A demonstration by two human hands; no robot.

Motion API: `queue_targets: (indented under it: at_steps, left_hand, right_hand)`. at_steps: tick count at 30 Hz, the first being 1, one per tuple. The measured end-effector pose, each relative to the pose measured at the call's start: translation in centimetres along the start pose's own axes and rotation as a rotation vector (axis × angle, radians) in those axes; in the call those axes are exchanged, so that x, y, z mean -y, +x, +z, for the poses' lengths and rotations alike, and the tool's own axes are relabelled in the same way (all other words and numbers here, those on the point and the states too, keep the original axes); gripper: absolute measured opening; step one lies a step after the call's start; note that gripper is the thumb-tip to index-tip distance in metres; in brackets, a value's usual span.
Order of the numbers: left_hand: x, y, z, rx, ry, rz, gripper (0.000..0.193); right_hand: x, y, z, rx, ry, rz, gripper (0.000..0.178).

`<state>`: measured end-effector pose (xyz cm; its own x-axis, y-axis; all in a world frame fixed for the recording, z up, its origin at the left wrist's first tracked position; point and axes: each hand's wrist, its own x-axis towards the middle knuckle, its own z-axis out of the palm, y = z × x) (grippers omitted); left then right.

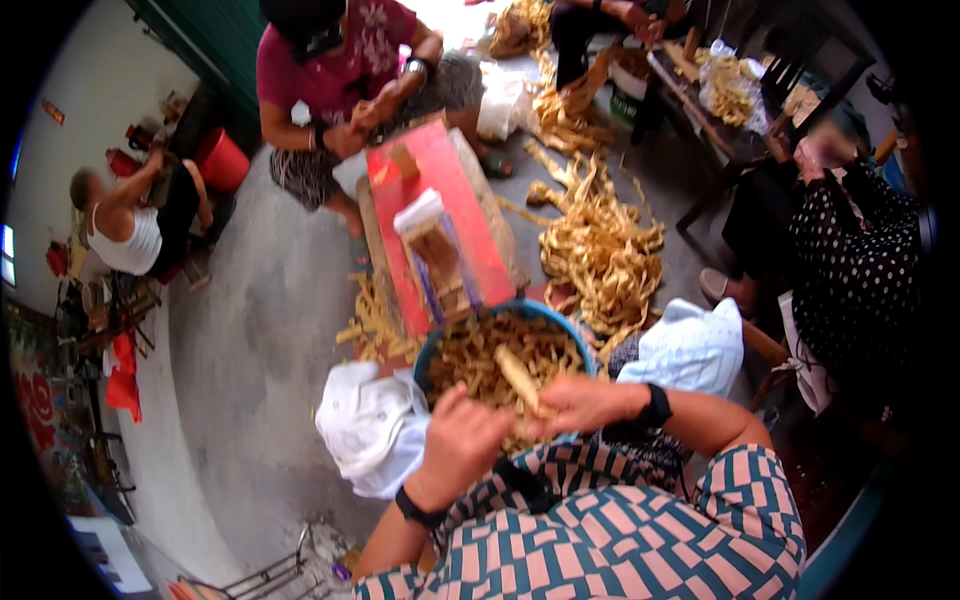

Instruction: The person is folding long tan paper strips into small bundles by hand and placing them into a blue plastic container.

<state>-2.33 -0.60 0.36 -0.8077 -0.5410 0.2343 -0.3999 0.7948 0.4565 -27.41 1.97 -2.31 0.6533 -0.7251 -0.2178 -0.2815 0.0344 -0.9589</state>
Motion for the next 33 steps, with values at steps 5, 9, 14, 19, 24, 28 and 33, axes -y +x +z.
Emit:
queue_targets:
  at_steps: [5,9,14,19,24,28,33]
  left_hand:
    - [1.4,-0.6,0.6,-0.185,-0.132,-0.246,0.039]
    - [1.8,-0.8,-0.6,-0.345,-0.545,-0.471,0.02]
    - [1.6,-0.2,-1.6,-0.32,-0.491,-0.35,0.022]
    - [1.7,0.4,-1.1,-0.002,-0.771,-0.43,0.029]
    - [0.9,0.0,0.3,0.28,-1.05,-0.546,0.031]
    - [0.9,-0.2,0.1,0.341,-1.021,-0.535,0.026]
    - [1.2,-0.7,-5.2,0.223,-1.312,-0.273,0.027]
  right_hand:
    - [0.9,-0.8,-2.0,-0.242,-0.2,-0.091,0.034]
    - [0.2,-1.4,-1.7,-0.203,-0.42,-0.102,0.042]
    - [1.2,-1.8,-1.1,-0.09,-0.473,-0.16,0.031]
    - [2.2,-1.9,-0.8,-0.155,-0.639,-0.223,0.016]
    - [2.8,-2.0,-0.8,-0.26,-0.906,-0.283,0.015]
    - [2.1,-1.4,-1.8,-0.367,-1.087,-0.419,0.015]
    - [3.4,-2.4,-4.0,-0.494,-1.013,-0.599,0.012]
